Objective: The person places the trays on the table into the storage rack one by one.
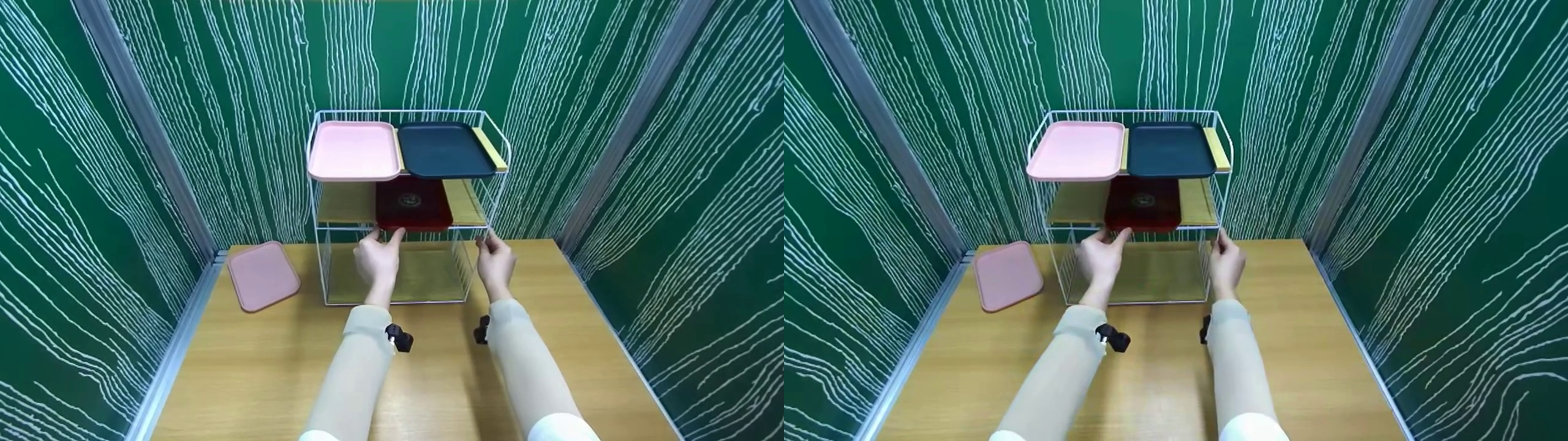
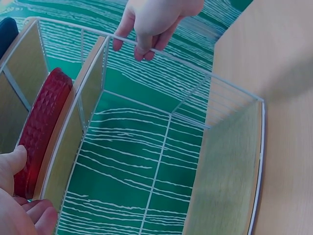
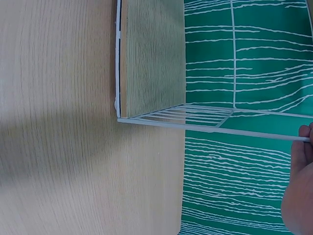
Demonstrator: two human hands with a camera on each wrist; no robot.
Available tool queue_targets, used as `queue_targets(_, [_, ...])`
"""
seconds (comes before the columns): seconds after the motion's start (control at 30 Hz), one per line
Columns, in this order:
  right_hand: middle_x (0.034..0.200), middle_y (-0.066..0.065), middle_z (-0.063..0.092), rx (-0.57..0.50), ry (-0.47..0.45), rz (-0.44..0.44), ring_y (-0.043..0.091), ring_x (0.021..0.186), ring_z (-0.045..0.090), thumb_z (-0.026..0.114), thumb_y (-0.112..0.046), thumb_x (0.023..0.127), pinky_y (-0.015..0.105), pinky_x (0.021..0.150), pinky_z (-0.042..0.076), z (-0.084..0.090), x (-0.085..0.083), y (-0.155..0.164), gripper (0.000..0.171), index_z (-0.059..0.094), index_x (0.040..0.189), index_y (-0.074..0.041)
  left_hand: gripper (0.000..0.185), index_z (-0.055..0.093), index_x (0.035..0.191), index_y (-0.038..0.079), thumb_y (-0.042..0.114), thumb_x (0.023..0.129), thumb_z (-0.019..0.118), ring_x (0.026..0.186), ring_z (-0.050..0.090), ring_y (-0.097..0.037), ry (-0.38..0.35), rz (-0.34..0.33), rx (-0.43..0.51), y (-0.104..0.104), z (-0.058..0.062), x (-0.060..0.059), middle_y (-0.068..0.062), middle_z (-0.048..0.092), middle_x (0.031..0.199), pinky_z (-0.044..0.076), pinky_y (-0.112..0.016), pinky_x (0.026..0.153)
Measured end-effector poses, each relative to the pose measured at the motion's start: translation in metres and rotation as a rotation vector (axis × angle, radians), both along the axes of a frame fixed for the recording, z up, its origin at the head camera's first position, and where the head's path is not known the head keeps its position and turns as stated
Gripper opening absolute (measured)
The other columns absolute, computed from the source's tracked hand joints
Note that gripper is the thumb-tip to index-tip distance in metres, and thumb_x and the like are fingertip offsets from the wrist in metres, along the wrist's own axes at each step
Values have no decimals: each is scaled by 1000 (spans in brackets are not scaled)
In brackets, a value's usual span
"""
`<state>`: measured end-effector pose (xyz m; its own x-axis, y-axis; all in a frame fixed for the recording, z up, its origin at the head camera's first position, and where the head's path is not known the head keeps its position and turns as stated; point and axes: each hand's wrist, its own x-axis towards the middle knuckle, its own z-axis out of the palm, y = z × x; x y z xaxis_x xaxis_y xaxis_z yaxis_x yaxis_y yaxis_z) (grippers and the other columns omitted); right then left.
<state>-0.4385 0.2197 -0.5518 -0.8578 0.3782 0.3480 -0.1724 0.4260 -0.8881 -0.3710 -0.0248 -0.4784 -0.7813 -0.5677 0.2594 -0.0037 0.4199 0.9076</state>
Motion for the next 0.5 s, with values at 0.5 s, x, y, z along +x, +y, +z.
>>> queue_targets(0.5, [122, 17, 77, 9, 12, -5, 32, 108, 77, 69, -9, 105, 45, 88, 61, 1, 1, -1, 41, 67, 145, -17, 37, 86, 110, 20, 47, 85, 90, 62, 61, -18, 65, 13, 28, 3, -2, 0, 5, 72, 71, 51, -44, 53])
